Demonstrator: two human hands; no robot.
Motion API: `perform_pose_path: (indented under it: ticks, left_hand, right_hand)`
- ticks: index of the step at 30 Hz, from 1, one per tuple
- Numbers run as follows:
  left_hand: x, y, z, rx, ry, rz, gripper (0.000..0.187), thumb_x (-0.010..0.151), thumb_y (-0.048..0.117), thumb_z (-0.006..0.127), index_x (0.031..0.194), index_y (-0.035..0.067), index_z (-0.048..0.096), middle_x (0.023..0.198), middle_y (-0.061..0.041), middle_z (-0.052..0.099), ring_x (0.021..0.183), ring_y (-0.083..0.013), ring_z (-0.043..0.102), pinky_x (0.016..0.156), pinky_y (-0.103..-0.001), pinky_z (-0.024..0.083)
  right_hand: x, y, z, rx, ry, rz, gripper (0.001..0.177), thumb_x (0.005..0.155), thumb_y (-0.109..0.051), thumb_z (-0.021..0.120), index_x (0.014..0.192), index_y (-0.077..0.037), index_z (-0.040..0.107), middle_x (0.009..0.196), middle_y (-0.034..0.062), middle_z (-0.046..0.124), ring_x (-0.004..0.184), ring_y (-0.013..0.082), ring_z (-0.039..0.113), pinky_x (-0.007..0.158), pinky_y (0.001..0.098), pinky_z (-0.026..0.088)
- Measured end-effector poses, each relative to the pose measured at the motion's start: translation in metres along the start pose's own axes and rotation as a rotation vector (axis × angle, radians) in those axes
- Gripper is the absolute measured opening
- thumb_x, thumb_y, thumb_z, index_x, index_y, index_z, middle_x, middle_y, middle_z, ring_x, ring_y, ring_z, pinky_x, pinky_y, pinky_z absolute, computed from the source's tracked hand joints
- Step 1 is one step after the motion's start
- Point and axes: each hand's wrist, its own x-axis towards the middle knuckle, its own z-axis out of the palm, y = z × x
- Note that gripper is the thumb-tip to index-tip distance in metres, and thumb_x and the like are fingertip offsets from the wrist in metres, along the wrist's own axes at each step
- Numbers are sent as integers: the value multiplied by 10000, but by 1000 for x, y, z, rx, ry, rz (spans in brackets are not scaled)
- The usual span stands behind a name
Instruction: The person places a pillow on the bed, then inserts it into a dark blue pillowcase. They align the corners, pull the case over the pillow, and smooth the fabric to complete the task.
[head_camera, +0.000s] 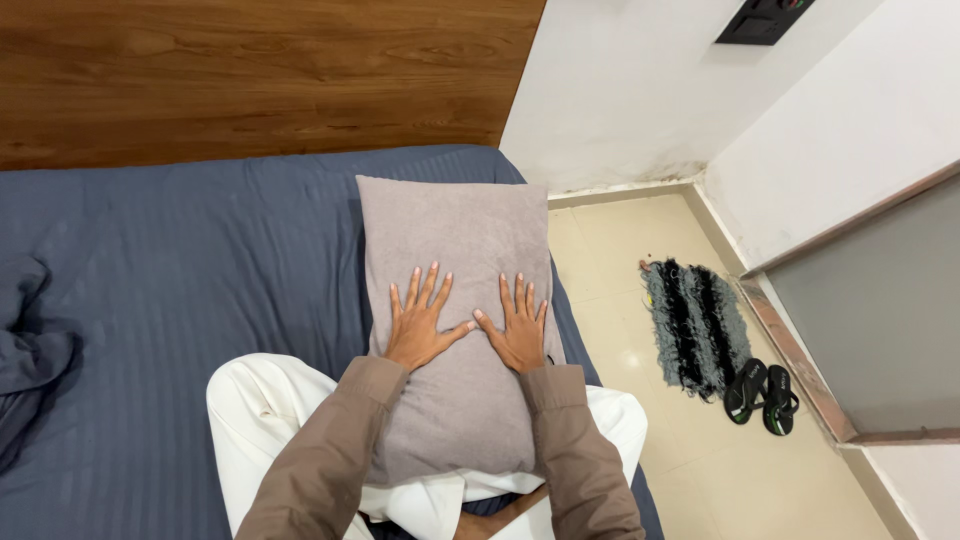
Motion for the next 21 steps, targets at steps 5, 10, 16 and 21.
perform_pose_path:
  ticks: [5,10,16,21]
  left_hand:
    - [19,-11,3,14,58,47,993,846,723,608,1621,209,261,1716,-63,103,1572,-331,-7,1178,-691,-100]
    - [35,-17,8,22,100,78,992,853,713,606,1626,201,252,1720,-67,108,1575,-324,-1,1180,-696,-97]
    - [18,-14,5,19,100,74,962,884,709,579,1626,192,250,1716,-71,124,1580,-325,24,1190,-681,-80]
    - [-18,-8,0,-35,66,14,978,884,690,581,1617,140,239,1711,-114,124,1578,-342,42,1189,-672,-40]
  right_hand:
    - [21,5,14,-8,83,1,912,926,-647,577,1644,-206,229,1719,168,132,1583,402,53,1213,653,-12]
    - [40,18,24,-2,105,-30,926,928,-639,575,1649,-196,198,1727,157,103,1582,403,40,1208,654,-9]
    - [30,20,23,12,13,-14,933,950,-660,521,1657,-182,145,1728,168,67,1583,401,0,1213,641,-23]
    - [3,18,0,-24,-139,-22,967,945,-687,489,1649,-141,112,1708,200,59,1575,398,7,1225,591,-3]
